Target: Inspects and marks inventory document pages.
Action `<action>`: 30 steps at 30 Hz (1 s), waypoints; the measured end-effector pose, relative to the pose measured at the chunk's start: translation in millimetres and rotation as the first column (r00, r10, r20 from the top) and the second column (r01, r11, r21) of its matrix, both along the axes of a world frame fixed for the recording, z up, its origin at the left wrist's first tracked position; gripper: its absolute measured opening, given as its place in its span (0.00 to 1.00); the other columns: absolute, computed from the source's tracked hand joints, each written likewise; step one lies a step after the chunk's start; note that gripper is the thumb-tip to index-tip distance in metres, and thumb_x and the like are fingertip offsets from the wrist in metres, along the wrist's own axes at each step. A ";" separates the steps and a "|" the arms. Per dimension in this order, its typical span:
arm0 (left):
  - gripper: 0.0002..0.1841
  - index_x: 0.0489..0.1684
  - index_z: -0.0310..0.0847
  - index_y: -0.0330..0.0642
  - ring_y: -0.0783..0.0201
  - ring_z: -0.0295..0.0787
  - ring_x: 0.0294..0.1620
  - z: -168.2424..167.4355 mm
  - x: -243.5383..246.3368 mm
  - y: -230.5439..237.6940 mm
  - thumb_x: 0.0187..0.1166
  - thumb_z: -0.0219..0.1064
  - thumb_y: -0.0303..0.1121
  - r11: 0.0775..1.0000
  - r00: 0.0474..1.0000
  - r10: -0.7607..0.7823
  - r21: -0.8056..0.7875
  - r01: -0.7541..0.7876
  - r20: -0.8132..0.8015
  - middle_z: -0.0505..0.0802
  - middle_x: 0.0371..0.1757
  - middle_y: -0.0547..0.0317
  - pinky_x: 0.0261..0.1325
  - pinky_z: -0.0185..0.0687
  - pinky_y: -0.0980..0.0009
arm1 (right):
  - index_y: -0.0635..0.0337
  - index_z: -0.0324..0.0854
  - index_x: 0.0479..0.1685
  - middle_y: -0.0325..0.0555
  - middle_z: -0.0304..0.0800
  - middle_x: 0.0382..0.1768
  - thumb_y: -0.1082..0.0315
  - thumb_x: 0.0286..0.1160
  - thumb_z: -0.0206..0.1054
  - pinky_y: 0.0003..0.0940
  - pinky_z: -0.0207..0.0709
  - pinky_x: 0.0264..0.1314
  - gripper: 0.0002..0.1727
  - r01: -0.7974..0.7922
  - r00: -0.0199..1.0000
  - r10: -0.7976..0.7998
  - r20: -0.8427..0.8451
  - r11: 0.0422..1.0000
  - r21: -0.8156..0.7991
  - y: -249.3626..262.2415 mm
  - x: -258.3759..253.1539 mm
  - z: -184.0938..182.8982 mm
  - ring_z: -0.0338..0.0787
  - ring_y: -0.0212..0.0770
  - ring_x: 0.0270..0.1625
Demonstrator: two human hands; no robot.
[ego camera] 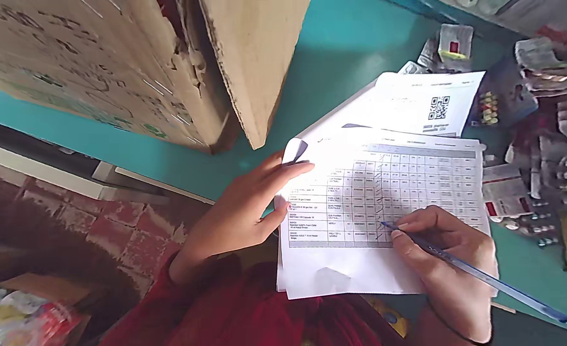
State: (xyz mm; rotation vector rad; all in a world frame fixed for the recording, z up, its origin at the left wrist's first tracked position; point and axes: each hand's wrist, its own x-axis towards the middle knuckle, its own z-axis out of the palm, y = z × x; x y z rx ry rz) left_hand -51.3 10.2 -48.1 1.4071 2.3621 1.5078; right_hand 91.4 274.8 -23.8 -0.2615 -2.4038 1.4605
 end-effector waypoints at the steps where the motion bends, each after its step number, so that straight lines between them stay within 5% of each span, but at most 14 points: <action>1: 0.28 0.75 0.77 0.36 0.64 0.83 0.70 0.1 0.0 0.2 0.70 0.65 0.24 1.000 1.000 0.006 -0.003 -0.006 -0.001 0.83 0.73 0.44 0.67 0.83 0.74 | 0.45 0.83 0.31 0.15 0.88 0.29 0.69 0.55 0.71 0.07 0.77 0.29 0.07 -0.004 1.000 0.004 -0.006 1.000 0.002 0.2 -0.1 -0.2 0.84 0.11 0.28; 10: 0.20 0.64 0.89 0.45 0.72 0.86 0.64 -9.1 1.9 1.3 0.73 0.64 0.29 0.998 0.998 0.047 0.050 -0.046 -0.029 0.91 0.63 0.52 0.65 0.81 0.78 | 0.51 0.82 0.30 0.18 0.86 0.28 0.70 0.54 0.70 0.07 0.75 0.27 0.06 -0.007 0.999 0.009 -0.042 0.999 0.047 1.0 -0.4 -4.0 0.81 0.10 0.27; 14: 0.22 0.68 0.86 0.43 0.75 0.89 0.55 -13.2 2.5 2.0 0.73 0.64 0.32 0.995 0.996 0.082 0.051 -0.080 -0.035 0.94 0.56 0.53 0.60 0.81 0.82 | 0.55 0.81 0.30 0.24 0.87 0.30 0.70 0.55 0.71 0.07 0.75 0.30 0.05 -0.023 0.990 0.027 -0.142 0.999 0.028 2.7 2.7 -10.1 0.82 0.11 0.30; 30: 0.24 0.70 0.84 0.44 0.72 0.89 0.57 -14.8 5.9 0.8 0.73 0.63 0.33 0.995 0.995 0.097 0.021 -0.096 -0.014 0.93 0.60 0.54 0.60 0.83 0.76 | 0.53 0.81 0.30 0.20 0.84 0.22 0.71 0.54 0.69 0.10 0.73 0.25 0.05 0.027 1.000 -0.027 -0.010 1.000 -0.006 2.5 0.1 -2.6 0.80 0.12 0.23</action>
